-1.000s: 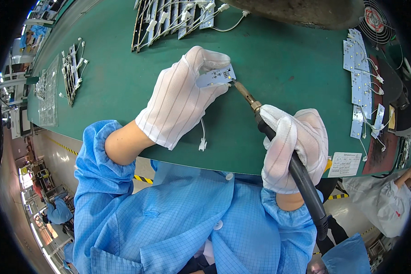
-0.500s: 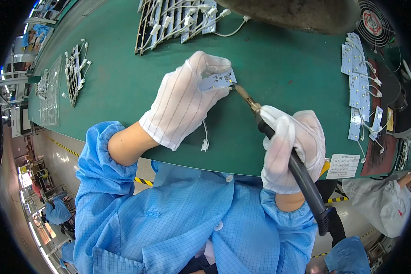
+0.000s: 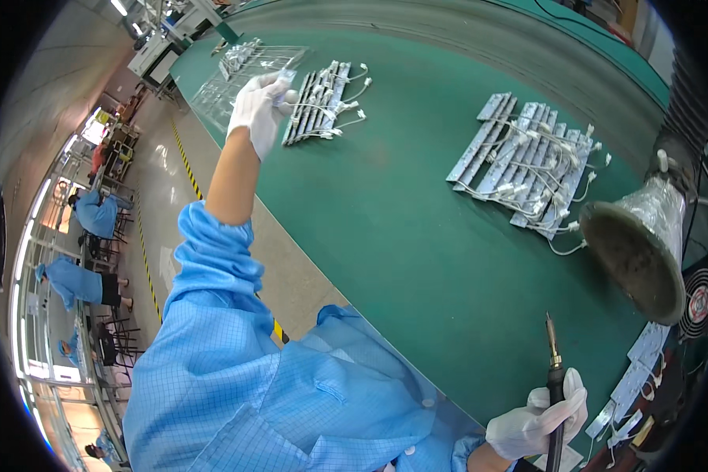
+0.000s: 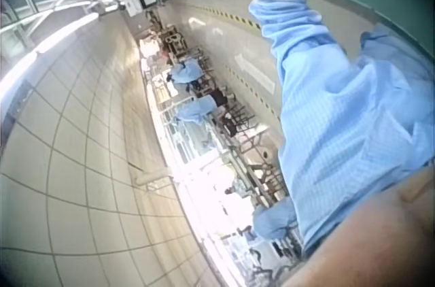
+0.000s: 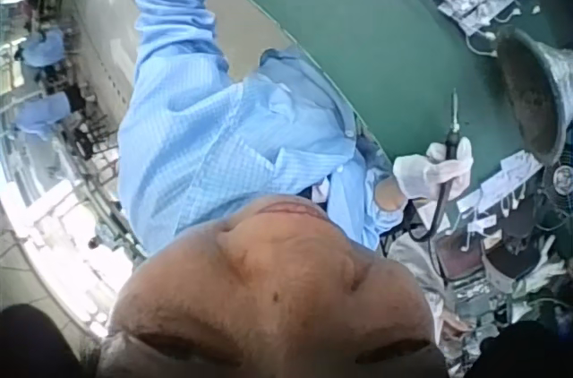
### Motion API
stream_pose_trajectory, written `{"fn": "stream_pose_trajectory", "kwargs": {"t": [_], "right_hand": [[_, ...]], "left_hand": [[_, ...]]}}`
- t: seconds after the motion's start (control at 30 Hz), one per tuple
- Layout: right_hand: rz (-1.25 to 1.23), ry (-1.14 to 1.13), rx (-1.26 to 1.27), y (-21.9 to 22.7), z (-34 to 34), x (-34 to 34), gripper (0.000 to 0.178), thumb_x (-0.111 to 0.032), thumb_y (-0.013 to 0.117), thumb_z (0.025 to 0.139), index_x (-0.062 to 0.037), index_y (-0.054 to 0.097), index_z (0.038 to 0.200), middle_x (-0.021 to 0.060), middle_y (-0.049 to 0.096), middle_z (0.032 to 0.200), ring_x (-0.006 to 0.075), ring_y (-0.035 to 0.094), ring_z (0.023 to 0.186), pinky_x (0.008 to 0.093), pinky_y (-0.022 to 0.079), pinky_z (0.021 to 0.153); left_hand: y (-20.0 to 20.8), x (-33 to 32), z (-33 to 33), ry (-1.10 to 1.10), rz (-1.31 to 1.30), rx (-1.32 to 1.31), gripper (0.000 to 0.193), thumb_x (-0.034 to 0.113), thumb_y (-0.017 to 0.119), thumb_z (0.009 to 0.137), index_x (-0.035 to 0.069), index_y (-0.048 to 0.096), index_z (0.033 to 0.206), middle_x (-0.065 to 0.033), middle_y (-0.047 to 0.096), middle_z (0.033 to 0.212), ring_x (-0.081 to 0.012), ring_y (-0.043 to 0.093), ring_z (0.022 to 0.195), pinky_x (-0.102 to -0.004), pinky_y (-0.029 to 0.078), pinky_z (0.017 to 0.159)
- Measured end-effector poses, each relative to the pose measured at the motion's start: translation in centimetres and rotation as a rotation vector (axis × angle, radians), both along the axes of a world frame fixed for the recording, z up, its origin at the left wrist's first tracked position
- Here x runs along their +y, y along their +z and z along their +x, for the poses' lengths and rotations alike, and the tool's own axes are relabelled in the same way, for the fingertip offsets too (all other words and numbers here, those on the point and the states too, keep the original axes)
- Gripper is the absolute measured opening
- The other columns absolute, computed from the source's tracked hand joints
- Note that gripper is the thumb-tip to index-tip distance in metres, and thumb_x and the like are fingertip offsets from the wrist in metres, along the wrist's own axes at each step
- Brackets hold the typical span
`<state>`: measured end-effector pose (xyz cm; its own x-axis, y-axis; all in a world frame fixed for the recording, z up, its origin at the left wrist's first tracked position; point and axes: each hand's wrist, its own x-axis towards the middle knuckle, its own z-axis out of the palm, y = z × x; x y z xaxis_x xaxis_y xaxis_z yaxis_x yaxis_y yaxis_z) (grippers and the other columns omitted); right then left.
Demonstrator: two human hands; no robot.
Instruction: Soldering wires onto LED light strips at a manual assembly station.
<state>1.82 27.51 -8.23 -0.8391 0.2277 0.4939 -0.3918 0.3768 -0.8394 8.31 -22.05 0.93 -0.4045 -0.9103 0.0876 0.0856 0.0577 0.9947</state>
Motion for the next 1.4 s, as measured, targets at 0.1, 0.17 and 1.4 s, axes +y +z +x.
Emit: {"fn": "stream_pose_trajectory", "kwargs": {"t": [0.1, 0.17, 1.4], "right_hand": [[0.17, 0.089, 0.078, -0.1, -0.3, 0.6, 0.033, -0.016, 0.042, 0.099, 0.0061, 0.057, 0.118, 0.0167, 0.062, 0.108, 0.022, 0.063, 0.091, 0.029, 0.054, 0.072], [0.099, 0.166, 0.048, -0.2, -0.7, 0.9, 0.033, -0.016, 0.044, 0.099, 0.0055, 0.056, 0.121, 0.0156, 0.061, 0.112, 0.022, 0.062, 0.097, 0.0296, 0.055, 0.077], [0.328, 0.25, 0.249, 1.0, -1.9, 1.0, 0.027, 0.004, 0.06, 0.088, 0.0076, 0.051, 0.114, 0.0152, 0.063, 0.093, 0.0208, 0.06, 0.062, 0.0283, 0.05, 0.054]], "left_hand": [[-2.9, -7.2, 2.2, 0.033, -0.24, -0.543, 0.026, 0.013, 0.055, 0.089, -0.003, 0.063, 0.107, -0.0166, 0.066, 0.104, -0.0191, 0.062, 0.082, -0.032, 0.05, 0.073], [-6.0, -9.2, 2.3, 0.239, -0.454, -1.301, 0.027, 0.025, 0.056, 0.084, 0.011, 0.074, 0.098, -0.016, 0.068, 0.109, -0.0282, 0.065, 0.103, -0.0357, 0.049, 0.09], [-0.9, 12.6, -18.2, -0.728, 0.271, 0.165, 0.029, 0.008, 0.068, 0.083, 0.001, 0.06, 0.109, 0.0013, 0.059, 0.085, -0.0086, 0.052, 0.071, -0.0239, 0.04, 0.067]]}}
